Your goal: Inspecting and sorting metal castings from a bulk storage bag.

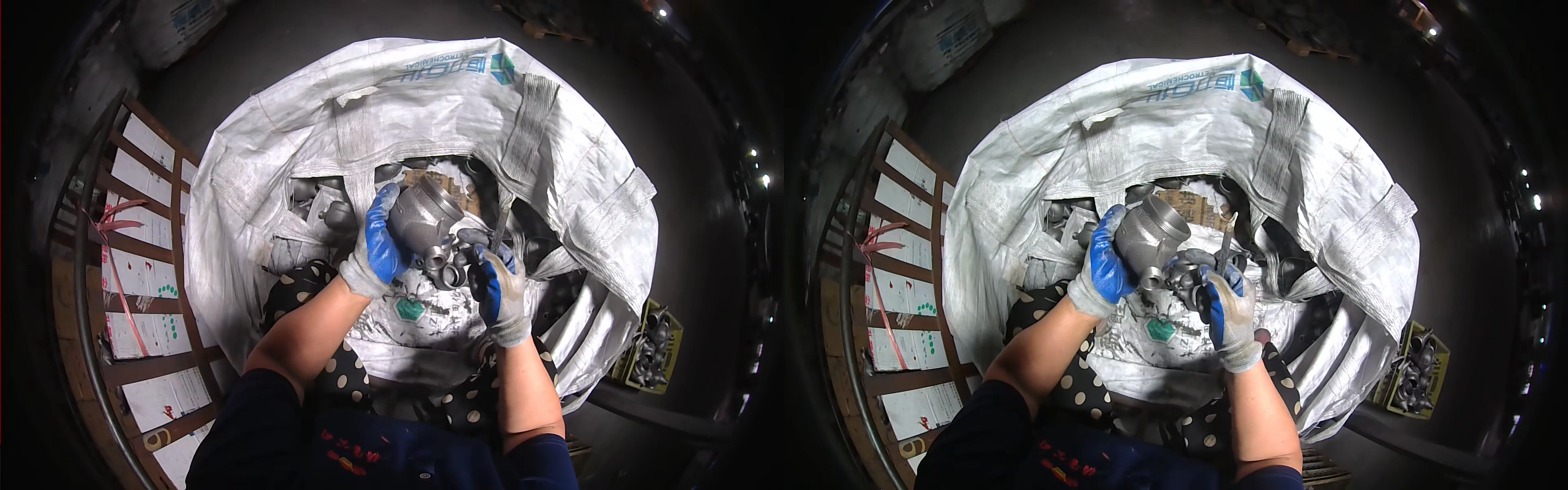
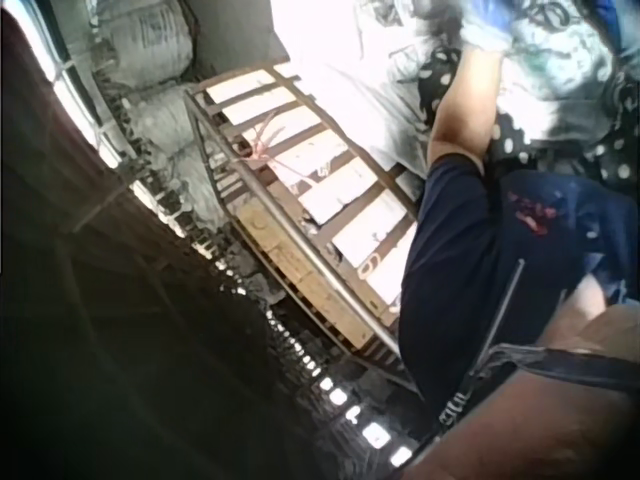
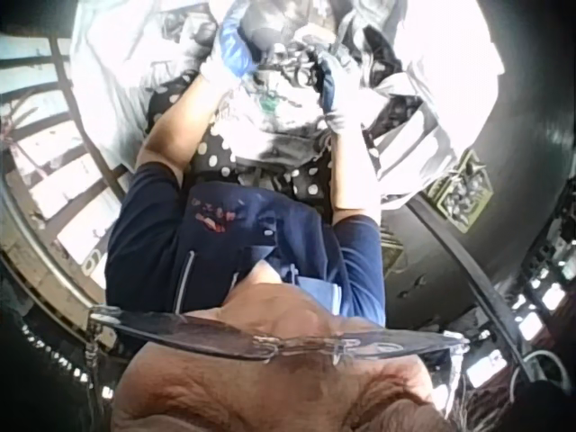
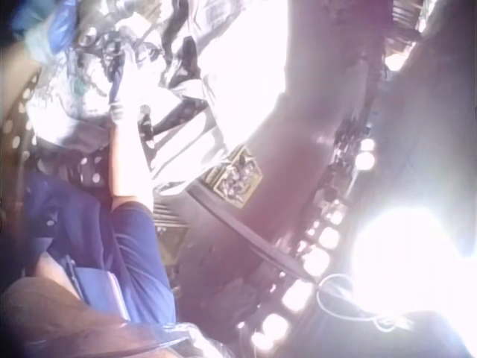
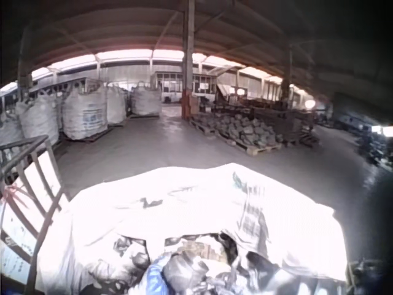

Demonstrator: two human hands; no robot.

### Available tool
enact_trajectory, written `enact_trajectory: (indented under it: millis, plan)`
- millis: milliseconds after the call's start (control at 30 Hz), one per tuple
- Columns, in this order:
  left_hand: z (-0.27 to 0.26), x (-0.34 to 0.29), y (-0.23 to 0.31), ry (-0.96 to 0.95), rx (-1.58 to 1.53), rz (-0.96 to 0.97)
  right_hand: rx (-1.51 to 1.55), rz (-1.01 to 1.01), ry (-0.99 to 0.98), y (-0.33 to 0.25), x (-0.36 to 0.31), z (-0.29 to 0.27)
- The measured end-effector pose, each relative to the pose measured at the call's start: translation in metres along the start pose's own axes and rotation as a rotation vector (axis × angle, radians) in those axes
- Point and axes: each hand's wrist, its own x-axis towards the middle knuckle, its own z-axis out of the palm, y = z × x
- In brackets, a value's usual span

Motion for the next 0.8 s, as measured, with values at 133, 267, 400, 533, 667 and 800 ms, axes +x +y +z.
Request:
enact_trajectory:
  millis: [133, 267, 400, 533, 667, 800]
  plan:
    - [0.000, -0.004, -0.001, -0.015, -0.185, -0.127, 0.250, 0.114, -0.025, 0.016, 0.000, -0.011]
    - [-0.008, -0.006, 0.001, -0.057, -0.248, -0.186, -0.187, -0.168, -0.029, -0.004, -0.002, 0.000]
    - [-0.004, -0.007, 0.004, -0.025, -0.261, -0.196, -0.111, -0.214, -0.020, -0.006, -0.004, 0.002]
    - [-0.012, -0.006, 0.001, -0.041, -0.253, -0.177, -0.160, -0.062, -0.018, -0.003, -0.006, -0.001]
    - [-0.013, -0.005, -0.002, 0.017, 0.038, 0.009, -0.047, -0.011, -0.019, -0.005, -0.007, 0.006]
    - [-0.011, 0.000, -0.006, 0.056, 0.092, 0.167, 0.087, 0.103, -0.100, 0.008, -0.009, 0.005]
